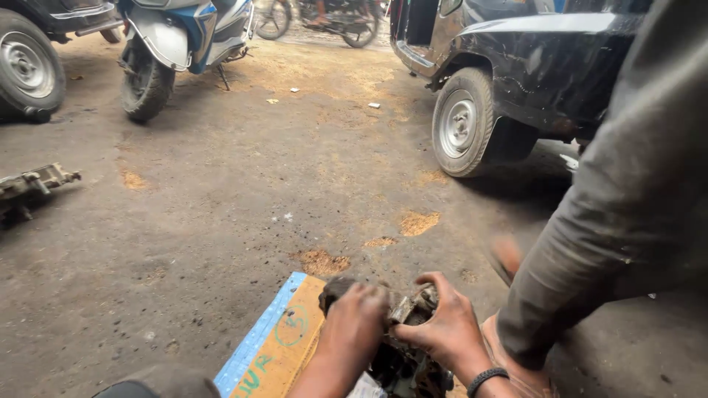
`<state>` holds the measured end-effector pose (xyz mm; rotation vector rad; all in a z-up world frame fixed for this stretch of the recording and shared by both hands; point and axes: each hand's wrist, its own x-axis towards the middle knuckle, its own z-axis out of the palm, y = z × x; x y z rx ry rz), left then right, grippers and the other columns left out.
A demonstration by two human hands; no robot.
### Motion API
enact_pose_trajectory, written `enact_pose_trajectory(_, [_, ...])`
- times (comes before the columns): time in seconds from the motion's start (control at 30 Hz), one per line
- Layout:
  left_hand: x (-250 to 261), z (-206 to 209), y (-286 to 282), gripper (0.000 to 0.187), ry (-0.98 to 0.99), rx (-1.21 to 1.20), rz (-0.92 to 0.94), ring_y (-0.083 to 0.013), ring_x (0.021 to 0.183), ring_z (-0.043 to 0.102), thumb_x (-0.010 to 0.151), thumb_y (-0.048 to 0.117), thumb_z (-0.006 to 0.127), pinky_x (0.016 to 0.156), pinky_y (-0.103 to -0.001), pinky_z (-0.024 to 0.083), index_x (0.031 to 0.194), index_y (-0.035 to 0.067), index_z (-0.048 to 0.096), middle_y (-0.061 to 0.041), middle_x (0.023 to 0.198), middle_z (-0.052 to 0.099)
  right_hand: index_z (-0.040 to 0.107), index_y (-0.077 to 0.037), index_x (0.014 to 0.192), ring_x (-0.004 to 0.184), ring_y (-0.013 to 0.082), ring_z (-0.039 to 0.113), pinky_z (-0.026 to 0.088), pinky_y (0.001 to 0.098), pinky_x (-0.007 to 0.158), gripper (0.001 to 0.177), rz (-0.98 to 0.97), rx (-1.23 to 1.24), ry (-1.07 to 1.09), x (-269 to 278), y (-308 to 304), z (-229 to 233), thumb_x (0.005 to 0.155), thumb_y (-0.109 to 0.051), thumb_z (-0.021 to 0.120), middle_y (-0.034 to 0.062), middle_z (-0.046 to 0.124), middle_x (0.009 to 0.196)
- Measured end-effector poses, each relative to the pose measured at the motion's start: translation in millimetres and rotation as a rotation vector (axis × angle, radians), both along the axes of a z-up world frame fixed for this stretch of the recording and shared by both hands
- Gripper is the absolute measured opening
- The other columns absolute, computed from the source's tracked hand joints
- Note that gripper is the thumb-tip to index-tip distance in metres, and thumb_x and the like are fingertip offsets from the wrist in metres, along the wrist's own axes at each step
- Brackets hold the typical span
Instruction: Inspecting and handling a removed engine or alternator part in an auto repair setting.
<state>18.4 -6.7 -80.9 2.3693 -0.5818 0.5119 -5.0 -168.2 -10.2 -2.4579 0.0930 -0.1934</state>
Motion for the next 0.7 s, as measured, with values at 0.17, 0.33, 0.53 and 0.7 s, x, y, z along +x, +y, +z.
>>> enact_pose_trajectory(0.17, [-3,40,22,0.031,-0.041,-0.147,0.140,-0.0385,0.103,0.066,0.071,-0.002,0.060,0.088,-0.049,0.053,0.099,0.004,0.072,-0.016,0.099,0.074,0.063,-0.016,0.125,0.096,0.0226,0.075,0.059,0.0349,0.087,0.087,0.147,0.065,-0.001,-13,33,6,0.044,-0.028,0.092,0.0085,0.076,0.101])
enact_pose_trajectory(0.33, [-32,76,32,0.037,0.036,-0.104,0.182,-0.0386,0.100,0.067,0.068,-0.005,0.059,0.085,-0.049,0.053,0.102,0.005,0.073,-0.019,0.099,0.073,0.061,-0.017,0.125,0.100,0.0213,0.071,0.057,0.0350,0.087,0.091,0.193,0.050,0.077,-9,47,3,0.042,-0.027,0.095,0.0042,0.071,0.112])
enact_pose_trajectory(0.53, [-48,54,44,0.020,0.398,-0.065,0.332,-0.0383,0.094,0.070,0.079,0.007,0.066,0.084,-0.049,0.056,0.096,0.011,0.074,-0.018,0.091,0.072,0.061,-0.016,0.114,0.087,0.0198,0.077,0.061,0.0346,0.081,0.075,0.157,0.062,0.136,3,54,1,0.048,-0.033,0.093,0.0062,0.075,0.093])
enact_pose_trajectory(0.7, [-46,-12,36,0.021,0.068,-0.018,0.153,-0.0352,0.096,0.067,0.065,-0.007,0.062,0.078,-0.047,0.056,0.083,0.003,0.066,-0.013,0.087,0.071,0.061,-0.018,0.114,0.082,0.0191,0.070,0.058,0.0353,0.073,0.074,0.220,0.047,0.058,16,48,-20,0.047,-0.028,0.091,0.0068,0.072,0.089])
